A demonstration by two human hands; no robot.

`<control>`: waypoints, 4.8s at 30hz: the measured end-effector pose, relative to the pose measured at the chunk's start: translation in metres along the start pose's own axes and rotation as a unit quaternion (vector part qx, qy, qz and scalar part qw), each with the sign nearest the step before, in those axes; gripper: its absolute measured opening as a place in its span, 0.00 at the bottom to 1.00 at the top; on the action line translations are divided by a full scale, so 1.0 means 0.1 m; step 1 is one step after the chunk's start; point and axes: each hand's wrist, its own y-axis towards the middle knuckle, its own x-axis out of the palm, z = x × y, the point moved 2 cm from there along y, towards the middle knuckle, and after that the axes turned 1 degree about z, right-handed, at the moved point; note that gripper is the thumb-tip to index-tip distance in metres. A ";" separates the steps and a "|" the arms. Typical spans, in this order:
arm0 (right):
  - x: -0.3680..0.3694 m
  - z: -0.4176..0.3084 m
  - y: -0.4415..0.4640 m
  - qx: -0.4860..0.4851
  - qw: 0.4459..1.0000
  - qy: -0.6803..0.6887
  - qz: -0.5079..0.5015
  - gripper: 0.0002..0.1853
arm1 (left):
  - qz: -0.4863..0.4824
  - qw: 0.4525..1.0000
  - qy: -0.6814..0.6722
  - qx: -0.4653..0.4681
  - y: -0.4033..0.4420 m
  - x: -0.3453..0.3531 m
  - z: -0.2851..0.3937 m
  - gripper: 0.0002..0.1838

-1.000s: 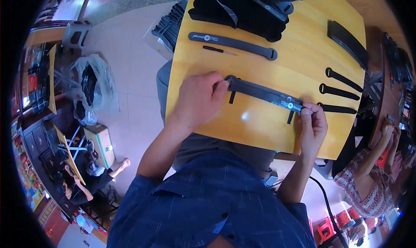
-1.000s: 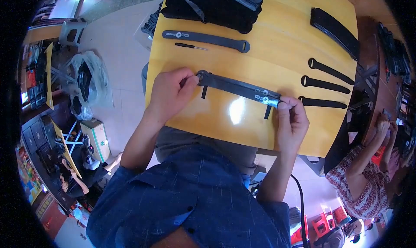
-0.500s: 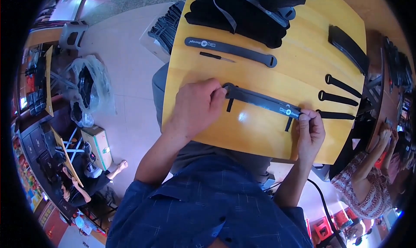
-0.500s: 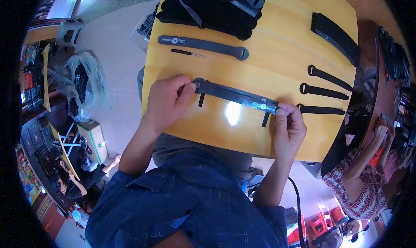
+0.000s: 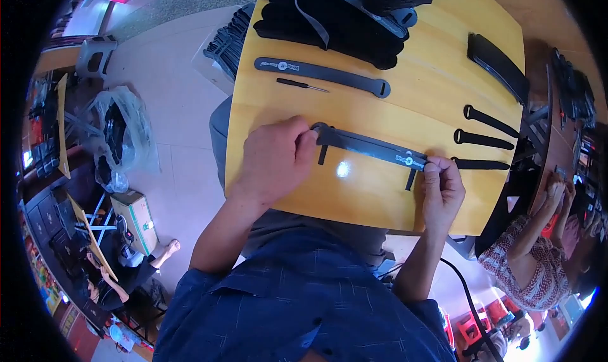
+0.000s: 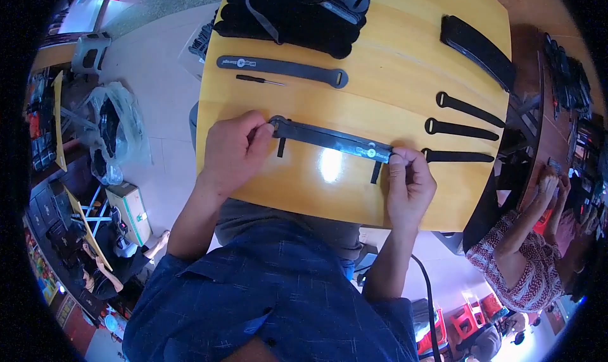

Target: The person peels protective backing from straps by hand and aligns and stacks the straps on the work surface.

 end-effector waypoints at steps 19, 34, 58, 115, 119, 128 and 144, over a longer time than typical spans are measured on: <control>0.03 -0.03 0.03 0.019 0.999 -0.034 0.025 0.05 | 0.023 0.999 0.010 0.037 0.02 0.03 -0.04 0.09; 0.08 -0.09 0.05 -0.023 0.997 -0.063 0.035 0.04 | 0.026 0.999 0.010 0.042 0.05 0.03 0.00 0.11; 0.14 -0.07 0.10 -0.130 0.966 -0.213 0.072 0.05 | 0.045 0.994 0.103 0.005 0.06 0.07 -0.01 0.11; 0.23 0.25 -0.42 -0.278 0.822 -0.497 0.022 0.49 | 0.071 0.950 0.197 0.230 -0.44 0.49 -0.26 0.47; 0.24 0.24 -0.40 -0.277 0.822 -0.497 0.022 0.49 | 0.061 0.954 0.186 0.225 -0.42 0.41 -0.33 0.46; 0.24 0.28 -0.36 -0.256 0.821 -0.510 0.019 0.50 | 0.370 0.913 0.046 0.168 -0.97 -0.13 -1.26 0.30; 0.23 0.24 -0.44 -0.269 0.828 -0.491 0.033 0.48 | 0.053 0.737 -0.598 -0.311 -0.06 1.05 -3.02 0.15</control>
